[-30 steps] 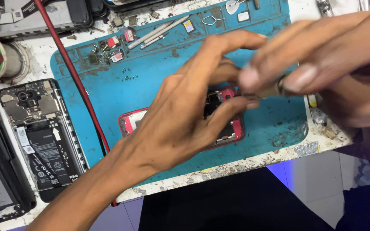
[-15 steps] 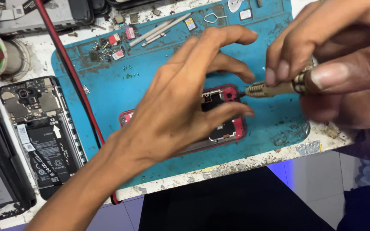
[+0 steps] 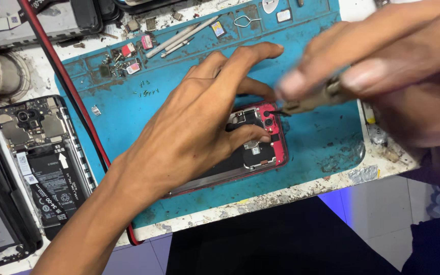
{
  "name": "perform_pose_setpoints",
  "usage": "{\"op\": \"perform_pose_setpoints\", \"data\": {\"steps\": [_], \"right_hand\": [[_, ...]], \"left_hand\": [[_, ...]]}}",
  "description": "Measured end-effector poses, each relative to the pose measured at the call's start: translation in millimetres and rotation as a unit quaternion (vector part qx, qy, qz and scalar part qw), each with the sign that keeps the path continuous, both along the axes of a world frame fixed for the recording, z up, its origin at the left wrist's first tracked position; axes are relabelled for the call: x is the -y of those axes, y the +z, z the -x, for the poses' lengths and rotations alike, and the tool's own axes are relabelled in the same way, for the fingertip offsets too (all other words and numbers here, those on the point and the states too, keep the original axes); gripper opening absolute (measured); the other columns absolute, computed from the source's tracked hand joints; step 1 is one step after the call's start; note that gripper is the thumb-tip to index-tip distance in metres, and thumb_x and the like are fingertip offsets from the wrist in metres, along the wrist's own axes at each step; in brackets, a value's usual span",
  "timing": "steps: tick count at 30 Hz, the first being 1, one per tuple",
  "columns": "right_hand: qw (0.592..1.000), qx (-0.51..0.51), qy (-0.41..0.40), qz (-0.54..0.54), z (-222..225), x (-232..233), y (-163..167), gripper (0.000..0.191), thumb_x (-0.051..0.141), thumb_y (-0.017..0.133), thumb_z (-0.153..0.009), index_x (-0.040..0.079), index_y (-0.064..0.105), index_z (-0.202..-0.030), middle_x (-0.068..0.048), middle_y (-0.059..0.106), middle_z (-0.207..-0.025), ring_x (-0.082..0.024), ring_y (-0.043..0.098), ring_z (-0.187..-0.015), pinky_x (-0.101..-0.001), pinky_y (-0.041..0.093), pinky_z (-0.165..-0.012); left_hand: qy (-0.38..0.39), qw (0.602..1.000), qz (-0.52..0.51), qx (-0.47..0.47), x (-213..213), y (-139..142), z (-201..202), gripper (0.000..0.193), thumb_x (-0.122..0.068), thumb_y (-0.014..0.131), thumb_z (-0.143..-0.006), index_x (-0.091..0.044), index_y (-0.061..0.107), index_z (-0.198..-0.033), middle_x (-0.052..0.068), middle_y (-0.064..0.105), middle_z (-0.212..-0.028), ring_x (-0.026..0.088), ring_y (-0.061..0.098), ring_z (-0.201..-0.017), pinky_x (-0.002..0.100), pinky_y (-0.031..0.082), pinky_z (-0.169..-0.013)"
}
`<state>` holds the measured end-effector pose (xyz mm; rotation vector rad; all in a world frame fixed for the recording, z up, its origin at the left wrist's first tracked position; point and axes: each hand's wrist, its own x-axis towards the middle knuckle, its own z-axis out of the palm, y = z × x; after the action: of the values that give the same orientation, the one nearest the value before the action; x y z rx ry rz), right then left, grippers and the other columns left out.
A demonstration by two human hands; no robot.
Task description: The person works on a disassembled red smartphone on a repair mat, using a metal pry tool and tweezers to lift and detach the display assembly and its flex cable from the frame. They then use a screwdriver to work on components inside the phone frame, repositioning the device repeatedly by hand.
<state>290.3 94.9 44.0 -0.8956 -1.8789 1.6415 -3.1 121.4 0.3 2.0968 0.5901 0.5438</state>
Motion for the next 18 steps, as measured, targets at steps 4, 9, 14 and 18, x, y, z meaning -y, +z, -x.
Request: {"op": "perform_pose_setpoints", "data": {"steps": [4,9,14,18], "right_hand": [[0.994,-0.01,-0.016,-0.107,0,2,-13,0.027,0.008,0.066,-0.092,0.003,0.059,-0.117,-0.022,0.059,-0.128,-0.024,0.072,-0.097,-0.0306,0.064,-0.066],[0.986,-0.021,-0.053,-0.159,3,9,-28,0.022,0.007,0.063,-0.094,0.004,0.058,-0.115,-0.019,0.06,-0.122,-0.025,0.073,-0.096,-0.0323,0.065,-0.07],[0.979,-0.022,-0.069,-0.193,15,5,-27,0.018,0.006,0.061,-0.096,0.004,0.058,-0.113,-0.017,0.061,-0.117,-0.027,0.075,-0.095,-0.0341,0.065,-0.073],[0.973,-0.02,-0.081,-0.215,23,4,-29,0.015,0.006,0.058,-0.097,0.005,0.057,-0.112,-0.015,0.062,-0.113,-0.028,0.076,-0.095,-0.0355,0.066,-0.076]], "left_hand": [[0.004,1.0,-0.001,0.015,-1,-1,-1,0.076,-0.01,0.083,-0.084,-0.008,0.038,-0.145,0.005,0.076,-0.119,0.034,0.057,-0.119,0.043,0.045,-0.098],[0.007,1.0,-0.012,0.016,-2,1,-1,0.071,-0.008,0.082,-0.085,-0.006,0.041,-0.143,0.005,0.077,-0.114,0.034,0.059,-0.111,0.043,0.046,-0.094],[0.025,0.999,0.006,0.023,-4,2,-1,0.066,-0.004,0.08,-0.085,-0.005,0.045,-0.141,0.005,0.077,-0.109,0.032,0.06,-0.105,0.043,0.048,-0.087],[0.027,0.999,0.001,0.042,-4,0,0,0.062,-0.001,0.079,-0.088,-0.004,0.045,-0.14,0.007,0.077,-0.109,0.033,0.062,-0.109,0.042,0.048,-0.087]]}}
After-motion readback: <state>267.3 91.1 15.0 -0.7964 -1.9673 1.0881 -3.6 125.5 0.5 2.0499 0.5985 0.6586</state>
